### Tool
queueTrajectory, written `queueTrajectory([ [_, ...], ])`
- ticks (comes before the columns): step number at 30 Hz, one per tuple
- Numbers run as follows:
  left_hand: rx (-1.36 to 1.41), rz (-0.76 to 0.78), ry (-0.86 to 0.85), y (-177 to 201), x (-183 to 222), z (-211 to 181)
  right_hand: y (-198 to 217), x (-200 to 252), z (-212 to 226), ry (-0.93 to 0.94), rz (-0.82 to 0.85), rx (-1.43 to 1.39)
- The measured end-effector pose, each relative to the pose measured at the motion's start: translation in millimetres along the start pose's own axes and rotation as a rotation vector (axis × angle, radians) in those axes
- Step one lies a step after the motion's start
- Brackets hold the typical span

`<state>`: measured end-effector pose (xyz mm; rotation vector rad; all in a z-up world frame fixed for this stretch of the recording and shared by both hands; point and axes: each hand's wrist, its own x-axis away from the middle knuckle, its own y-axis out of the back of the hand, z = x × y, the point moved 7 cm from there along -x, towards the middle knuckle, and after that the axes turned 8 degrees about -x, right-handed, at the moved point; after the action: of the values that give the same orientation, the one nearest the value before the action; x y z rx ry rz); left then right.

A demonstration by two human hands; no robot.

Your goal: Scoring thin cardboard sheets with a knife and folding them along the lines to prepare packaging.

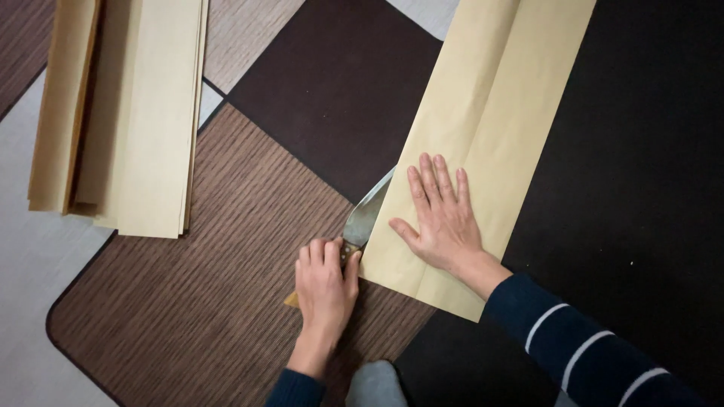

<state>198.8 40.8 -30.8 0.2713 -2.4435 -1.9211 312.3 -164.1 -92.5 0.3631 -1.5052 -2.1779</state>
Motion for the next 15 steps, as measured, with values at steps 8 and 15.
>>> queueTrajectory([
  [8, 0.005, 0.006, -0.023, -10.9, -27.2, -9.4, -3.4, 0.2, -2.2, 0.004, 0.001, 0.009],
  [15, 0.004, -0.007, -0.034, -34.4, -44.7, -7.6, -1.6, -1.2, -1.3, -0.002, 0.015, 0.025],
])
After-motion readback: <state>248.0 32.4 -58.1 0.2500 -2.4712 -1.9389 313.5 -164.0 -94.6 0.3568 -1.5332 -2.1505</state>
